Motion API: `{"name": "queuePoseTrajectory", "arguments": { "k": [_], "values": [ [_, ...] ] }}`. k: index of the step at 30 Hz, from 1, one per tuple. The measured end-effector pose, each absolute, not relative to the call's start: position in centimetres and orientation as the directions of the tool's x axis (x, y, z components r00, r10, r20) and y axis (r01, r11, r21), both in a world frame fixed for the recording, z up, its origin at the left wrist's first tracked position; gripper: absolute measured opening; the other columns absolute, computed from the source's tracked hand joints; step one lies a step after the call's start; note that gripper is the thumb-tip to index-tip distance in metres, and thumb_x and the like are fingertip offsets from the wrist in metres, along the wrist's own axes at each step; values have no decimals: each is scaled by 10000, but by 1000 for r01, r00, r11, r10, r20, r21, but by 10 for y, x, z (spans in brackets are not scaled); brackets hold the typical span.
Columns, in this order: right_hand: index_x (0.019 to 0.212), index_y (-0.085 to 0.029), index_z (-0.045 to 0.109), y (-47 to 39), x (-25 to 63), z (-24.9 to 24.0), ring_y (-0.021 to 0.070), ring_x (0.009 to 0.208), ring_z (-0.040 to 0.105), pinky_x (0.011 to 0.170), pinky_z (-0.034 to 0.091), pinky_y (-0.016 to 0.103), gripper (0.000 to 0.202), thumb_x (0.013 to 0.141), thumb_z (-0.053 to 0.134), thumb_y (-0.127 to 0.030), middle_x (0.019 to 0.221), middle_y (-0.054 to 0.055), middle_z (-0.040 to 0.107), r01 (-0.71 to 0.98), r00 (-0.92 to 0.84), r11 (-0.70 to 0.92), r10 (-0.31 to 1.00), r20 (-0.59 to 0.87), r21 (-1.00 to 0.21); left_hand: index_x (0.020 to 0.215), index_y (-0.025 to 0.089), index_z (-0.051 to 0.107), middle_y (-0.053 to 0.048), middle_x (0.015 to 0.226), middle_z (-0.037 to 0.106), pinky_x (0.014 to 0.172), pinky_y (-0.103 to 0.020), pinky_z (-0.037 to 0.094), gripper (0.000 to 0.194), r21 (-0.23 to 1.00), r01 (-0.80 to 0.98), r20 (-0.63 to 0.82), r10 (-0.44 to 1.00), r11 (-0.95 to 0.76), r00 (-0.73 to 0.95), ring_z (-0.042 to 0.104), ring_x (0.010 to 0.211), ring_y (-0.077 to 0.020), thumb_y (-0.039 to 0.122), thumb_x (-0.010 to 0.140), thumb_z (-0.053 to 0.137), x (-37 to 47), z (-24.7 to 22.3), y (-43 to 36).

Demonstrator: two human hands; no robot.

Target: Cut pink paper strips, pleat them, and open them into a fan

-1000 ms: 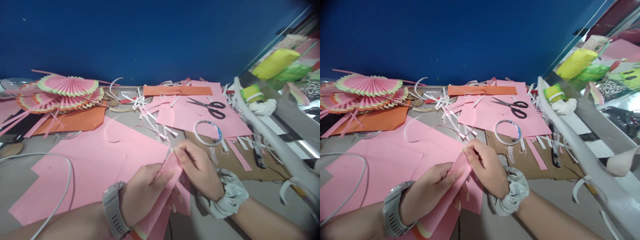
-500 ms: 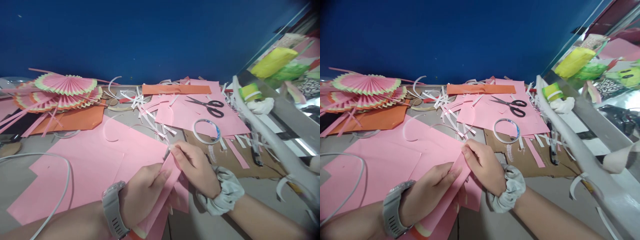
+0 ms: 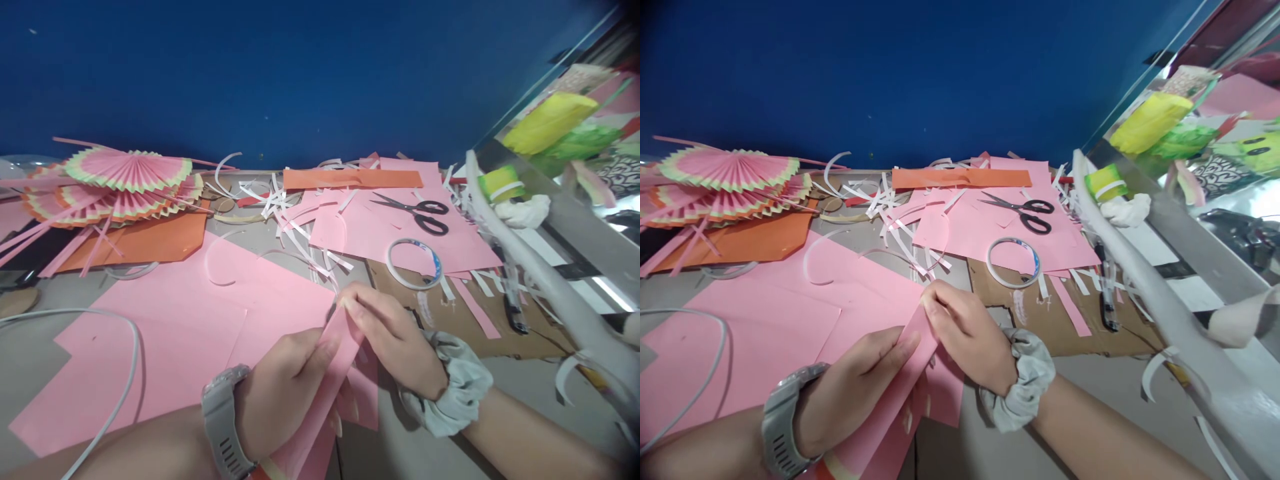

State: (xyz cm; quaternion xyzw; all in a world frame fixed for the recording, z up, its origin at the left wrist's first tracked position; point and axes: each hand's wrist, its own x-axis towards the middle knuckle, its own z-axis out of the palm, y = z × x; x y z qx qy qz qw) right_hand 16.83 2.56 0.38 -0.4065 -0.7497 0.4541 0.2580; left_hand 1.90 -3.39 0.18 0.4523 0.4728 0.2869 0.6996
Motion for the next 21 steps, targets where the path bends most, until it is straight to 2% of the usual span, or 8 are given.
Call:
{"name": "queuePoseTrajectory", "arguments": {
  "k": [5, 14, 21],
  "values": [
    [689, -200, 369, 25, 168, 5, 88, 556, 368, 531, 306, 224, 243, 929, 344, -228, 598, -57, 368, 442, -523, 253, 852, -18, -861, 608, 132, 565, -46, 521, 608, 456, -230, 455, 514, 884, 22, -437, 809, 467, 394, 532, 426, -121, 395, 926, 259, 19, 5, -32],
    [707, -196, 352, 26, 170, 7, 89, 601, 383, 608, 311, 236, 257, 953, 282, -220, 650, -49, 384, 405, -576, 315, 817, 28, -858, 518, 129, 551, -65, 492, 604, 520, -269, 488, 562, 880, 86, -462, 803, 466, 377, 579, 478, -155, 406, 921, 273, 19, 10, -28],
    [720, -199, 360, 27, 171, 8, 103, 639, 403, 650, 320, 245, 261, 959, 258, -224, 667, -38, 391, 409, -591, 315, 806, 14, -857, 576, 127, 569, -55, 490, 604, 477, -249, 464, 534, 871, 80, -476, 792, 485, 383, 549, 439, -137, 425, 917, 286, 19, 9, -29]
  ]
}}
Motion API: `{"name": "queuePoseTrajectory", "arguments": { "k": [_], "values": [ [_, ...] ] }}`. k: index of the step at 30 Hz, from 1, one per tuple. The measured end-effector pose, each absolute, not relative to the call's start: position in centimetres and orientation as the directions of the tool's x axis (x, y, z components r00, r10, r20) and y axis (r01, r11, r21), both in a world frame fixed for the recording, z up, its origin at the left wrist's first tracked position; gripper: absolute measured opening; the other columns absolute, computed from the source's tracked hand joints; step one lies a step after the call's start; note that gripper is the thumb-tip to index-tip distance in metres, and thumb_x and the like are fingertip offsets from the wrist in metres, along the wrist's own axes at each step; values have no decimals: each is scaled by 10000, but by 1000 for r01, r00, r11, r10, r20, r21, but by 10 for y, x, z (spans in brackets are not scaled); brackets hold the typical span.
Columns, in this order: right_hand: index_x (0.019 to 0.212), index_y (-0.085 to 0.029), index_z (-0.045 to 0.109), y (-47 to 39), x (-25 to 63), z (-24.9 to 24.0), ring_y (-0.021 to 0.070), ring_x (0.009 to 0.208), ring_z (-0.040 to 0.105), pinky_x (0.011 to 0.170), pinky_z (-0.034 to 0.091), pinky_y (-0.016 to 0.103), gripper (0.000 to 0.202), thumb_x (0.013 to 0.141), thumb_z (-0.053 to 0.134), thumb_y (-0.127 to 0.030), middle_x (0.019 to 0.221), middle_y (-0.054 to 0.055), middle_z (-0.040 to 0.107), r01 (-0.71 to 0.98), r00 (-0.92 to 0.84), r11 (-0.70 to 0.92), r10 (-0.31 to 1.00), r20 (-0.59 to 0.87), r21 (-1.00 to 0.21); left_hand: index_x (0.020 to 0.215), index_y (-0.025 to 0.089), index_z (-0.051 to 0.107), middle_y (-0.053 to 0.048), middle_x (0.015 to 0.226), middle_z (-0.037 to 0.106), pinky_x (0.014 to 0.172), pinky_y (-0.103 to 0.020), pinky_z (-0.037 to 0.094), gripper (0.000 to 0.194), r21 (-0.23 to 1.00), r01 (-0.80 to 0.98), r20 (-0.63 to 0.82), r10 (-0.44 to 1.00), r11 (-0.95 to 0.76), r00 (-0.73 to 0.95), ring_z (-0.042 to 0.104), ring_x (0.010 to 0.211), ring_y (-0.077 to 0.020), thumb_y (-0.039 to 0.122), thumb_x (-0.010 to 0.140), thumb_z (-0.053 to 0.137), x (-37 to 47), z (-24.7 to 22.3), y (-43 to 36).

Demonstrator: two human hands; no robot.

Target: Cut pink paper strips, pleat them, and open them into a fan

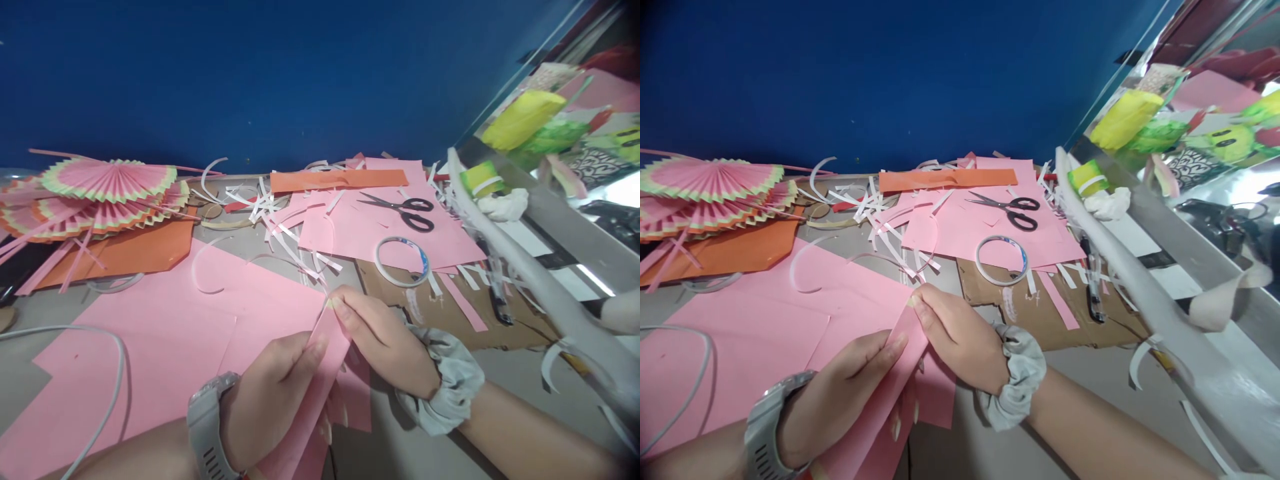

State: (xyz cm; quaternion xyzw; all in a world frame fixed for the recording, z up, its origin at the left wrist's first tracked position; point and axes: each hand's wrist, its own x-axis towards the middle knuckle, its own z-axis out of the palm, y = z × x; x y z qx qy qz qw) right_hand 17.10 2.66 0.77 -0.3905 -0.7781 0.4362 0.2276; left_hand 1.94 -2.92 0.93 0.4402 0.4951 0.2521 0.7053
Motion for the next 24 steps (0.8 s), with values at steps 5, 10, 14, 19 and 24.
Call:
{"name": "queuePoseTrajectory", "arguments": {
  "k": [5, 10, 14, 19, 24],
  "values": [
    [727, -202, 363, 26, 171, 8, 109, 635, 413, 642, 326, 250, 253, 957, 259, -218, 667, -34, 400, 418, -590, 328, 807, 22, -847, 558, 125, 583, -67, 506, 608, 500, -264, 475, 580, 875, 94, -472, 796, 474, 378, 572, 469, -153, 442, 918, 258, 18, 9, -30],
    [716, -207, 364, 27, 172, 8, 125, 646, 437, 629, 336, 261, 254, 950, 264, -216, 668, -22, 417, 436, -595, 342, 803, 18, -833, 570, 132, 567, -65, 513, 617, 471, -246, 461, 569, 881, 88, -462, 806, 465, 370, 574, 463, -148, 452, 918, 251, 18, 6, -31],
    [705, -210, 356, 27, 172, 8, 134, 660, 444, 617, 339, 262, 260, 947, 263, -215, 660, -16, 424, 445, -599, 349, 801, 16, -824, 598, 131, 560, -56, 516, 620, 444, -231, 449, 518, 870, 66, -475, 795, 488, 378, 558, 438, -135, 443, 913, 293, 18, 7, -31],
    [726, -205, 365, 28, 172, 9, 122, 644, 431, 625, 341, 257, 241, 947, 267, -218, 668, -24, 428, 443, -612, 343, 791, 0, -829, 569, 121, 570, -65, 510, 617, 490, -237, 463, 592, 870, 93, -479, 786, 484, 390, 563, 459, -131, 475, 915, 247, 16, 6, -32],
    [778, -200, 407, 27, 171, 8, 118, 632, 441, 611, 341, 256, 196, 939, 302, -239, 670, -29, 453, 464, -610, 353, 792, -4, -813, 590, 112, 592, -76, 523, 632, 488, -220, 456, 599, 850, 48, -497, 770, 524, 401, 566, 465, -127, 495, 906, 257, 17, 4, -33]
  ]
}}
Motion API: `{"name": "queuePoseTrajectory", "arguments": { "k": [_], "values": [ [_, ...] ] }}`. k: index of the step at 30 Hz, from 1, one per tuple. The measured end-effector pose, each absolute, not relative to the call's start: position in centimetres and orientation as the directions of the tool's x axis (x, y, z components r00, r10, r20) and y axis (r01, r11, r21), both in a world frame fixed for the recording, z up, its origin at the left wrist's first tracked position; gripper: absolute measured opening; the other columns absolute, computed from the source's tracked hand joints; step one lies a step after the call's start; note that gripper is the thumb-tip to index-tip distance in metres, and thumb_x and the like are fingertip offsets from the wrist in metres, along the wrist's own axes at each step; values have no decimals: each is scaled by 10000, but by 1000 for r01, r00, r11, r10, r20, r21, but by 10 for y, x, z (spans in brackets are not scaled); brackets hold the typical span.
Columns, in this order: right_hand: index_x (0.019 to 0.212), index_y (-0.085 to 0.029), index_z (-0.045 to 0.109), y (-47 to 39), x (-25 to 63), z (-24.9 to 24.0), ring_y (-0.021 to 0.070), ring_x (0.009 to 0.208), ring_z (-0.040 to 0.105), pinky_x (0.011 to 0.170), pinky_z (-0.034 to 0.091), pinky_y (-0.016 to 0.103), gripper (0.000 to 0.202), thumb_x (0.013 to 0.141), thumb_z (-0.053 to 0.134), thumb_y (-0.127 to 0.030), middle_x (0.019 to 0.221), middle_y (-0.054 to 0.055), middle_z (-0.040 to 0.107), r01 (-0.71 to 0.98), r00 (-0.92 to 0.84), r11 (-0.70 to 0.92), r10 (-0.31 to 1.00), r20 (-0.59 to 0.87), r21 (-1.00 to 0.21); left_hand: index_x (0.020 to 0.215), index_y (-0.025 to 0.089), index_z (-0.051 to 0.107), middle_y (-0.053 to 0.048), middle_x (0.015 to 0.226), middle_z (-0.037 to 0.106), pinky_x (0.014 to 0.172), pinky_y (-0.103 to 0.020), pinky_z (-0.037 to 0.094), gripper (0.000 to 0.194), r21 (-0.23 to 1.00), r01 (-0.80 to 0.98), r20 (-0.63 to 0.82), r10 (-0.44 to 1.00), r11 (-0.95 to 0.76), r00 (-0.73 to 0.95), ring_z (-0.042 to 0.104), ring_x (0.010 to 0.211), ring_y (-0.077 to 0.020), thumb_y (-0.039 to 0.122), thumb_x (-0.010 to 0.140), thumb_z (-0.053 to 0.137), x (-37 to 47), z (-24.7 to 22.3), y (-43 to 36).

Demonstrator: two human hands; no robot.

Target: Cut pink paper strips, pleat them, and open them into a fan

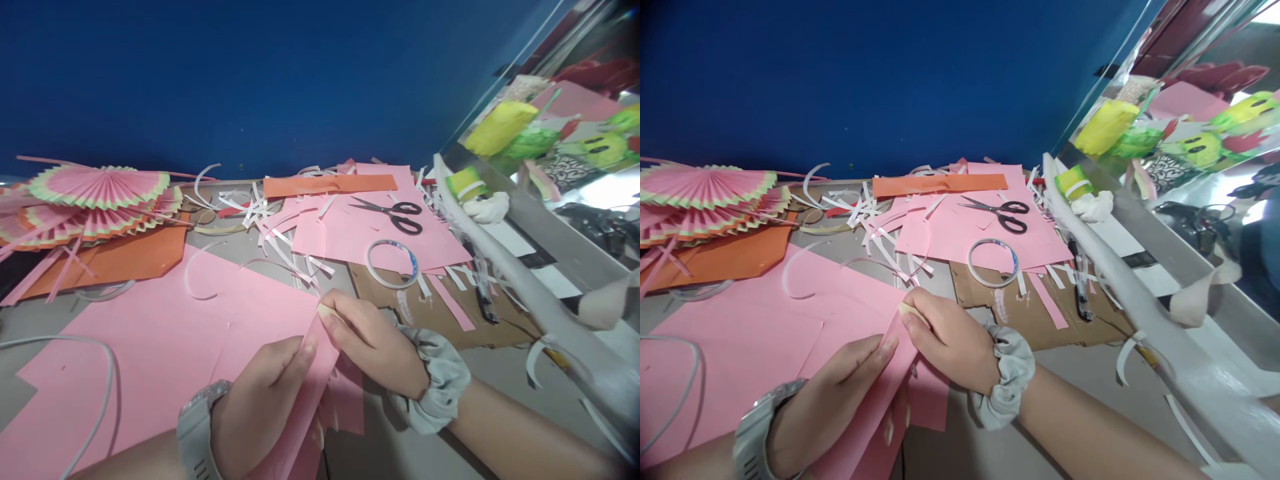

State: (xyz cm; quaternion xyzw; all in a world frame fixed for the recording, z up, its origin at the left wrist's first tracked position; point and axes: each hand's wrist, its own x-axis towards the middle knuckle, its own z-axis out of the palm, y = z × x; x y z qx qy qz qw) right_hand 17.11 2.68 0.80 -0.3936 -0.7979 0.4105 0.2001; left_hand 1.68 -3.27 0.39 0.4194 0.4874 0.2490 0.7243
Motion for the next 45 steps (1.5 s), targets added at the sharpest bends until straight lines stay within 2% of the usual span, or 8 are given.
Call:
{"name": "queuePoseTrajectory", "arguments": {
  "k": [17, 24, 32, 37, 45],
  "values": [
    [711, -202, 363, 28, 170, 11, 108, 632, 407, 609, 349, 232, 255, 949, 287, -249, 658, -36, 402, 391, -604, 241, 796, -50, -888, 592, 94, 611, -86, 520, 626, 448, -227, 440, 585, 813, 11, -537, 742, 582, 402, 557, 440, -138, 490, 892, 303, 17, 1, -32],
    [722, -186, 449, 30, 172, 11, 97, 601, 411, 565, 325, 224, 236, 890, 435, -351, 652, -44, 439, 462, -592, 266, 803, -71, -846, 533, 127, 549, -60, 483, 594, 459, -235, 437, 574, 843, 31, -501, 763, 537, 409, 551, 440, -136, 480, 898, 281, 19, 0, -31],
    [747, -193, 442, 28, 169, 10, 104, 597, 416, 570, 338, 228, 236, 925, 347, -313, 649, -39, 434, 457, -596, 284, 801, -53, -843, 502, 149, 503, -52, 468, 580, 498, -262, 468, 579, 857, 78, -499, 781, 510, 376, 567, 456, -153, 509, 889, 269, 20, 3, -32],
    [719, -195, 421, 27, 167, 9, 109, 617, 427, 595, 350, 230, 261, 937, 314, -290, 653, -30, 429, 447, -575, 281, 817, -33, -849, 564, 160, 489, -39, 483, 580, 447, -255, 452, 527, 853, 95, -513, 792, 513, 330, 567, 450, -158, 503, 892, 262, 20, -4, -33],
    [719, -197, 425, 25, 166, 8, 107, 608, 443, 576, 349, 231, 243, 932, 335, -270, 667, -26, 452, 434, -544, 291, 839, 9, -852, 561, 159, 504, -43, 495, 595, 497, -258, 463, 495, 882, 124, -468, 809, 455, 357, 566, 464, -152, 411, 915, 269, 19, 7, -29]
  ]
}}
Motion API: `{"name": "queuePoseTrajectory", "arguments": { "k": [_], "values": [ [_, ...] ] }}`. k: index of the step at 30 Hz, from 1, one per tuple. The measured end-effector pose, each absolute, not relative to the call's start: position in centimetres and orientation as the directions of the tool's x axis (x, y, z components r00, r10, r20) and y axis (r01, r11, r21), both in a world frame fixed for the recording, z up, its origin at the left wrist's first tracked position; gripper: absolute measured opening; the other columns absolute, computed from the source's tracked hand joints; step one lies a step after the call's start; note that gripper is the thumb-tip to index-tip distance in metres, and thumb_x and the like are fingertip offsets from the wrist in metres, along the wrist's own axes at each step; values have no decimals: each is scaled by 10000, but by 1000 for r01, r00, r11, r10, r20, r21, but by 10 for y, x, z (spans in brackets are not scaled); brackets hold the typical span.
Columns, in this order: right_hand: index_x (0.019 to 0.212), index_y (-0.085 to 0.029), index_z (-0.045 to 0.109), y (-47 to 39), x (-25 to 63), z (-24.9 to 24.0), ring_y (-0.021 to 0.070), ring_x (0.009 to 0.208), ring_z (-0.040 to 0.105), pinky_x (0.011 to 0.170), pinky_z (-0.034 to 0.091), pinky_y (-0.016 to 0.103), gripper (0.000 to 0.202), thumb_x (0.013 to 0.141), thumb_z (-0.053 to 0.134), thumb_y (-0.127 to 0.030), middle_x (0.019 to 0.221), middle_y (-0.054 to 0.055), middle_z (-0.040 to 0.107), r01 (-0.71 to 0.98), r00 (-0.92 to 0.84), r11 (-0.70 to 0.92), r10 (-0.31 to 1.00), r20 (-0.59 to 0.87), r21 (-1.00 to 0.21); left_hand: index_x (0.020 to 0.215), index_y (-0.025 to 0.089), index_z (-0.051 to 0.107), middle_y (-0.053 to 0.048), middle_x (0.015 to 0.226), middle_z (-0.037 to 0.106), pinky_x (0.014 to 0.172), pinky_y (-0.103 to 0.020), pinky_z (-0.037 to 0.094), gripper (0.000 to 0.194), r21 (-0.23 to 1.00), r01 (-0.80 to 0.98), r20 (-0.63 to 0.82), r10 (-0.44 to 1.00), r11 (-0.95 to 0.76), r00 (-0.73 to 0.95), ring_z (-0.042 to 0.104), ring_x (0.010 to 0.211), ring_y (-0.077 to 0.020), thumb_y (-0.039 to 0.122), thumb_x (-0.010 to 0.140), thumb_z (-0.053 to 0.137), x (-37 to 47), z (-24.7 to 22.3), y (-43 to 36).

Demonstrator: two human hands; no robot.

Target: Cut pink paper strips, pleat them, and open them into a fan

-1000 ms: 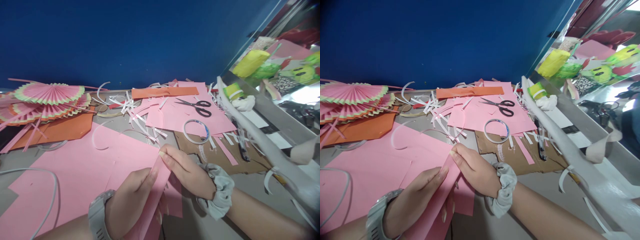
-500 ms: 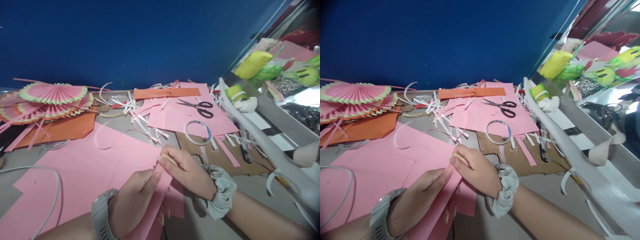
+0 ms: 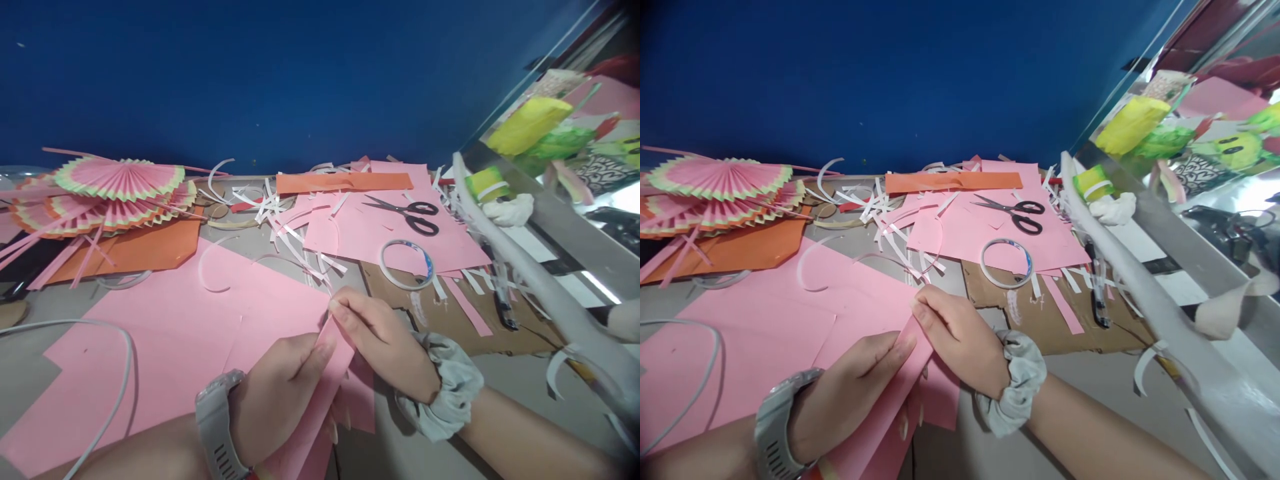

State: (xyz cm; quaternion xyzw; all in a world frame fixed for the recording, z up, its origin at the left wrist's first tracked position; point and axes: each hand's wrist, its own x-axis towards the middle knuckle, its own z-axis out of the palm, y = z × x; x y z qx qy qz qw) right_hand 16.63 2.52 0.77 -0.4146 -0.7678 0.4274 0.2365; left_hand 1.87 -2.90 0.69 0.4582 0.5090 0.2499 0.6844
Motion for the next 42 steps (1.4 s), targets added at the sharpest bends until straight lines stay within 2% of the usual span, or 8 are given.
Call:
{"name": "queuePoseTrajectory", "arguments": {
  "k": [2, 6, 9, 19, 25, 29, 34, 42],
  "values": [
    [705, -197, 415, 25, 166, 8, 105, 607, 442, 571, 347, 229, 248, 931, 338, -261, 663, -27, 445, 427, -538, 290, 843, 17, -856, 578, 150, 522, -47, 501, 600, 493, -252, 462, 489, 891, 123, -451, 819, 437, 356, 564, 466, -149, 397, 918, 274, 18, 8, -29],
    [711, -196, 409, 25, 167, 7, 98, 620, 429, 583, 350, 220, 240, 936, 332, -232, 670, -30, 422, 395, -512, 305, 856, 68, -867, 681, 136, 569, -36, 528, 601, 461, -240, 455, 493, 900, 8, -405, 829, 436, 387, 557, 462, -140, 451, 914, 269, 17, 6, -33],
    [727, -197, 414, 24, 168, 5, 90, 627, 422, 592, 352, 207, 223, 936, 337, -206, 679, -34, 424, 362, -503, 343, 855, 129, -867, 672, 130, 581, -33, 542, 601, 499, -243, 469, 514, 903, -31, -383, 837, 428, 392, 558, 472, -131, 472, 908, 279, 17, 4, -34],
    [753, -205, 430, 23, 168, 3, 74, 618, 409, 580, 344, 182, 203, 934, 346, -167, 686, -47, 424, 323, -507, 381, 843, 181, -867, 658, 127, 566, -64, 610, 659, 538, -242, 478, 452, 921, 79, -383, 846, 382, 372, 605, 526, -145, 411, 914, 326, 17, -1, -32],
    [740, -204, 424, 25, 170, 2, 77, 649, 419, 612, 343, 186, 219, 940, 337, -183, 701, -43, 435, 324, -460, 383, 863, 210, -865, 749, 140, 543, -45, 596, 641, 417, -217, 442, 430, 870, -38, -431, 795, 492, 427, 550, 431, -122, 490, 887, 334, 18, -2, -34],
    [736, -203, 419, 27, 172, 2, 81, 661, 426, 633, 341, 195, 225, 943, 331, -200, 706, -40, 441, 330, -437, 397, 868, 234, -856, 718, 143, 538, -22, 523, 604, 428, -200, 432, 465, 879, -5, -434, 805, 476, 404, 515, 406, -101, 498, 895, 296, 18, 1, -34],
    [749, -206, 429, 28, 173, 1, 83, 670, 427, 644, 341, 198, 220, 944, 326, -201, 714, -40, 444, 324, -440, 410, 863, 248, -852, 676, 138, 545, -30, 524, 608, 329, -160, 345, 476, 884, 30, -432, 788, 467, 439, 476, 363, -83, 486, 895, 304, 17, -1, -32],
    [737, -204, 425, 27, 172, 3, 81, 665, 425, 632, 340, 195, 219, 939, 341, -200, 713, -45, 446, 330, -420, 373, 881, 218, -867, 754, 132, 598, -38, 550, 621, 394, -212, 423, 500, 885, 38, -436, 797, 464, 418, 540, 412, -121, 501, 895, 291, 16, -6, -35]
  ]
}}
